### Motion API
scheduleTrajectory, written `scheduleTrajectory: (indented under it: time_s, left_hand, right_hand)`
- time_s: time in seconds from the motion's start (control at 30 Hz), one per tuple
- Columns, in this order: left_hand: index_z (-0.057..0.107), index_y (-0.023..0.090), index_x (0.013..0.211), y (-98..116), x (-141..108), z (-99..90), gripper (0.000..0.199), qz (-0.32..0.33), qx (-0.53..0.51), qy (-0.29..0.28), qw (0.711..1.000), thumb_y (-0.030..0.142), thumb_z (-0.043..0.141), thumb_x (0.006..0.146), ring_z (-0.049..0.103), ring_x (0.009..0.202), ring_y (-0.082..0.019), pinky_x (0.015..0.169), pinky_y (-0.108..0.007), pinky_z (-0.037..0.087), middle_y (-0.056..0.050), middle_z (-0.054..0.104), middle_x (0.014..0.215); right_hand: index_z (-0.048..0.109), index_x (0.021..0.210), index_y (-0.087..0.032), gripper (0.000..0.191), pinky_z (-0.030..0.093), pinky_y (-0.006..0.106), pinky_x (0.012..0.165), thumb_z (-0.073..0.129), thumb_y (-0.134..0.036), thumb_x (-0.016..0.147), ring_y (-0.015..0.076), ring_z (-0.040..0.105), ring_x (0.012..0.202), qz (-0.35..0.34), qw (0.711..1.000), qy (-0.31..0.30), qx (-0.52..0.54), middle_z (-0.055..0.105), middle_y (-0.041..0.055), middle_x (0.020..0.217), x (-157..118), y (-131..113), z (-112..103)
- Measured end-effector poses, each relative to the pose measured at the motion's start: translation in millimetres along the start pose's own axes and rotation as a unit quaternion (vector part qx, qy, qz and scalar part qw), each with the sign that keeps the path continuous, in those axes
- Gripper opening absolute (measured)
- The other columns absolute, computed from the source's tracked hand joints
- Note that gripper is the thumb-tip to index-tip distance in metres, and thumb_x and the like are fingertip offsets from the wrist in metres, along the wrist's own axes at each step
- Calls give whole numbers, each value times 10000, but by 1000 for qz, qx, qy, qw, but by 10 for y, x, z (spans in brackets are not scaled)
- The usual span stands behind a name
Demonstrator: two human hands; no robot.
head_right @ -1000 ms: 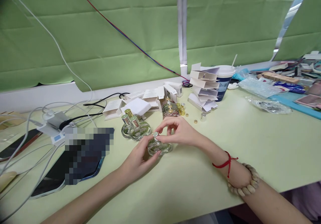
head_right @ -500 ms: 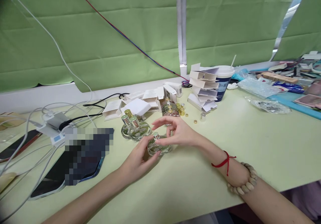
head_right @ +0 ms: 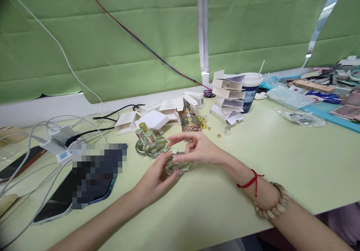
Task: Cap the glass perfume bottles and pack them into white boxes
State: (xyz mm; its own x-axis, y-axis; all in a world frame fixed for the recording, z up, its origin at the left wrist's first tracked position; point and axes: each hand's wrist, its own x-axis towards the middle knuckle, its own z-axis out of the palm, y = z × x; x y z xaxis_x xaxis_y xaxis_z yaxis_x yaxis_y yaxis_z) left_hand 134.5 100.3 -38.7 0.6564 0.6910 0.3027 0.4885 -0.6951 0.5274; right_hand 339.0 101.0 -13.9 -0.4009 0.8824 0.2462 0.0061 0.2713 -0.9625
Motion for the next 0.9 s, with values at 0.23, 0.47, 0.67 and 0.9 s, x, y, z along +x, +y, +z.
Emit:
scheduleTrajectory:
  time_s: [0.23, 0.47, 0.67, 0.9]
  left_hand:
    - [393, 226, 1231, -17, -5, 2, 377, 7, -12, -2, 1000, 324, 491, 881, 546, 1003, -228, 835, -370, 454, -78, 549, 1010]
    - [383, 221, 1240, -32, -1, 2, 387, 13, -17, -3, 1000, 308, 495, 881, 549, 987, -208, 842, -359, 457, -88, 536, 1096]
    - [395, 217, 1239, -25, -5, 2, 372, 2, -24, -7, 1000, 306, 483, 889, 544, 1027, -219, 867, -364, 454, -91, 554, 1098]
    - [427, 212, 1228, -22, -2, -13, 370, -2, -32, -1, 999, 273, 505, 871, 548, 1012, -203, 841, -331, 464, -87, 563, 1125]
  right_hand:
    - [652, 1078, -192, 418, 464, 126, 418, 754, -269, 680, 8, 491, 425, 16, 999, 0, 36, 689, 60, 938, 24, -6, -18]
    - [671, 1034, -184, 396, 469, 133, 426, 772, -264, 660, 20, 526, 445, 20, 999, -4, 30, 691, 63, 946, 29, 21, -41]
    - [683, 989, -183, 371, 444, 141, 415, 778, -286, 646, 16, 506, 428, 22, 999, 4, 28, 688, 56, 946, 31, -6, -25]
    - [715, 916, -149, 308, 375, 139, 407, 759, -332, 672, 50, 500, 417, 35, 999, -13, -15, 587, -15, 512, 32, 2, -34]
